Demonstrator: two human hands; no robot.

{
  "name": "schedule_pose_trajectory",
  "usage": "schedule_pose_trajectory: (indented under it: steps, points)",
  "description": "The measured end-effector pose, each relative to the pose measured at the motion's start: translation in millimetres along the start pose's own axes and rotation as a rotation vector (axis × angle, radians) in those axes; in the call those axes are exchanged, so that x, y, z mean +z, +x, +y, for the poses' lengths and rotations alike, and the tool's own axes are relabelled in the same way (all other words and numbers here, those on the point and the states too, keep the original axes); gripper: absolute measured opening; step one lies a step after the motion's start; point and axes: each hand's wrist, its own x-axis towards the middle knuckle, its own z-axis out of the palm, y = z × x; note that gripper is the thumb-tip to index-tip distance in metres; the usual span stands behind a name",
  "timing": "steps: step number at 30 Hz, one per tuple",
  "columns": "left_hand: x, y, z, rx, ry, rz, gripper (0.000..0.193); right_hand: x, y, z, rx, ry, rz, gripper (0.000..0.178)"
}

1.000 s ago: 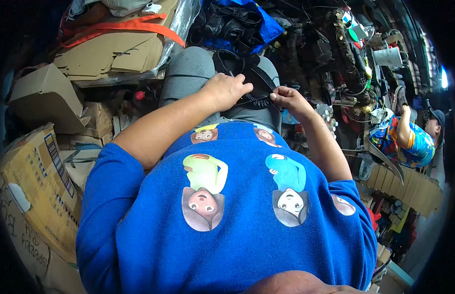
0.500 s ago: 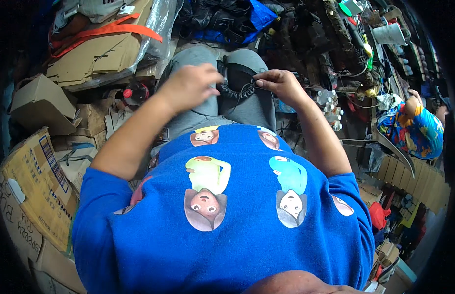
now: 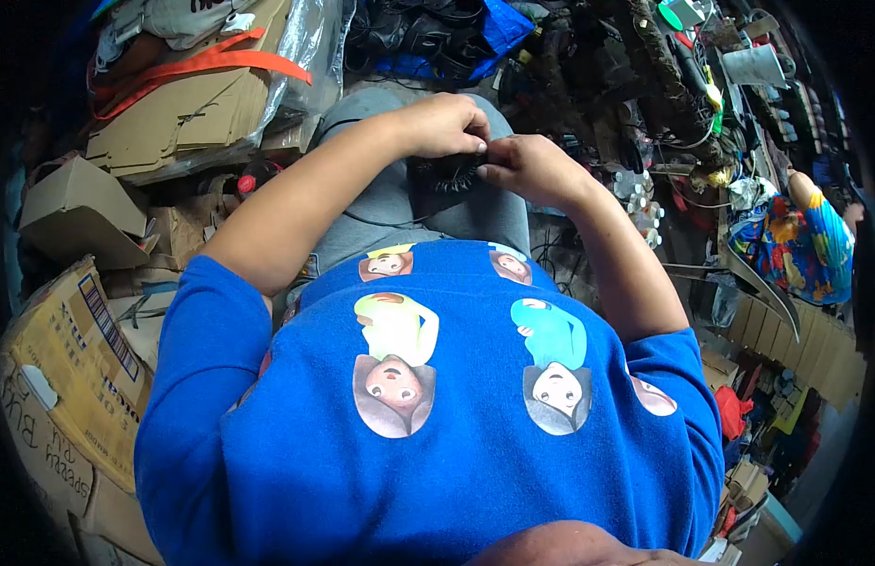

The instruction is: Stitching the sole of a shoe

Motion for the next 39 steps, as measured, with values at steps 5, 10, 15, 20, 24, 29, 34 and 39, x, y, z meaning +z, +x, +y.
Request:
schedule_pose_trajectory:
  steps: [5, 10, 15, 20, 24, 29, 34, 39]
  points:
    - [-0.4, 10.1, -6.0, -0.035, -0.218, -0.136, 0.025, 0.2, -8.5, 7.4, -0.018, 0.046, -0.067, 0.021]
    - [-1.6, 9.1, -8.5, -0.036, -0.314, -0.157, 0.02, -12.7, -52.3, 8.5, 0.002, 0.557, 0.104, 0.027]
    - [-4.0, 6.6, -25.5, -0.067, -0.583, -0.259, 0.019, -3.3, -49.1, 6.5, -0.02, 0.351, 0.305, 0.015]
    - [-7.1, 7.9, -22.7, -0.103, -0.566, -0.304, 0.024, 9.9, -29.9, 5.1, 0.033, 0.173, 0.288, 0.023]
    - [-8.7, 6.5, -23.1, -0.113, -0.551, -0.301, 0.025, 9.5, -21.6, 3.9, 0.03, 0.119, 0.278, 0.023]
    - [-10.3, 4.8, -21.7, -0.125, -0.549, -0.305, 0.026, 4.0, -19.4, -2.2, 0.078, 0.12, 0.236, 0.021]
    - [-10.6, 4.7, -22.7, -0.121, -0.532, -0.284, 0.026, 6.6, -18.5, -8.3, 0.073, 0.015, 0.282, 0.02]
    - [-7.0, 6.5, -26.9, -0.13, -0.586, -0.296, 0.026, 25.3, -23.4, -18.0, 0.122, -0.061, 0.379, 0.018]
